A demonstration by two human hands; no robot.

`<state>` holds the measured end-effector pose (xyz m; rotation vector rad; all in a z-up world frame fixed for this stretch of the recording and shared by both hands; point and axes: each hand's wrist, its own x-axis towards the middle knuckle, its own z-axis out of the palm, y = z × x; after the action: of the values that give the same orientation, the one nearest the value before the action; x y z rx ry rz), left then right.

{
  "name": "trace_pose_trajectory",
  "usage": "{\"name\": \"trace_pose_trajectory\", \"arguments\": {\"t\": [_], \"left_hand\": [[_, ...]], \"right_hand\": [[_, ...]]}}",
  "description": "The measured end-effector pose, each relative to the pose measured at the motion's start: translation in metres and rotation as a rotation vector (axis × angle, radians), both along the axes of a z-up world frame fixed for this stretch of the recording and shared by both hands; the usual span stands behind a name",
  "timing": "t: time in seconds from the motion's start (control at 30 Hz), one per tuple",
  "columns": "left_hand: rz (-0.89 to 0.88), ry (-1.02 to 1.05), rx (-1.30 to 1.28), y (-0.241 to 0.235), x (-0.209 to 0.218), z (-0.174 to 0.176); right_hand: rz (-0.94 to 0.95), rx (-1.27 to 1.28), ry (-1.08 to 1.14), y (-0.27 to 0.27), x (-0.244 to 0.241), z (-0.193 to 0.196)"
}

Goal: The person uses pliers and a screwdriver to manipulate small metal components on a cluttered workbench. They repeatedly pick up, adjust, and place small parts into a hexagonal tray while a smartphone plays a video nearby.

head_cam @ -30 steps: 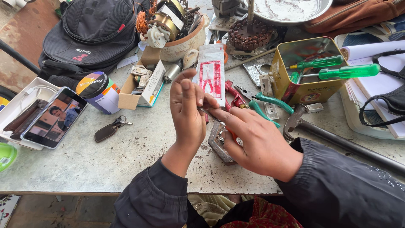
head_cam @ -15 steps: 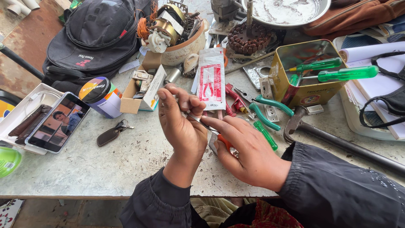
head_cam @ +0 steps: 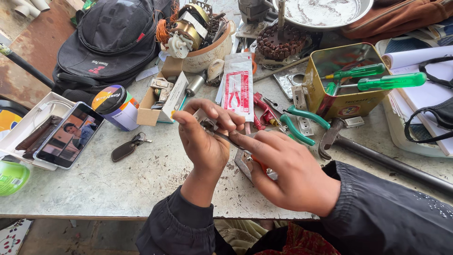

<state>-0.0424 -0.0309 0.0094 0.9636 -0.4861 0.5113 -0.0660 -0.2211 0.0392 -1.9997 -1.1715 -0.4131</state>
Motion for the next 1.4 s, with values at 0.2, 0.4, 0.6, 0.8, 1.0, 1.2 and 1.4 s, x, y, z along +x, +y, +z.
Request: {"name": "trace_pose_trajectory", "arguments": {"t": [0.2, 0.4, 0.6, 0.8, 1.0, 1.2, 1.4], "left_hand": [[-0.03, 0.056, -0.054, 0.0, 0.004, -0.001], [0.122, 0.043, 0.25, 0.009, 0.009, 0.006], [0.253, 0.155, 0.395, 0.019, 0.022, -0.005], [0.199, 0.335, 0.595, 0.029, 0.04, 0.002], [0.309, -0.184, 1.424, 0.02, 0.006, 0.01], [0.069, -0.065, 1.253, 0.026, 0.012, 0.003], [-0.164, 0.569, 0.531, 0.039, 0.031, -0.001]], "right_hand": [[0.262, 0.281, 0.831, -0.001, 0.015, -0.006], [-0.113, -0.03, 0.089, -0.005, 0.006, 0.006], [-0.221, -0.14, -0.142, -0.001, 0.003, 0.014], [-0.381, -0.3, 0.037, -0.015, 0.023, 0.024], [-0.533, -0.286, -0.052, -0.036, 0.048, 0.03], [-0.526, -0.365, -0.012, -0.033, 0.055, 0.02], [-0.418, -0.329, -0.009, -0.024, 0.045, 0.023]]}}
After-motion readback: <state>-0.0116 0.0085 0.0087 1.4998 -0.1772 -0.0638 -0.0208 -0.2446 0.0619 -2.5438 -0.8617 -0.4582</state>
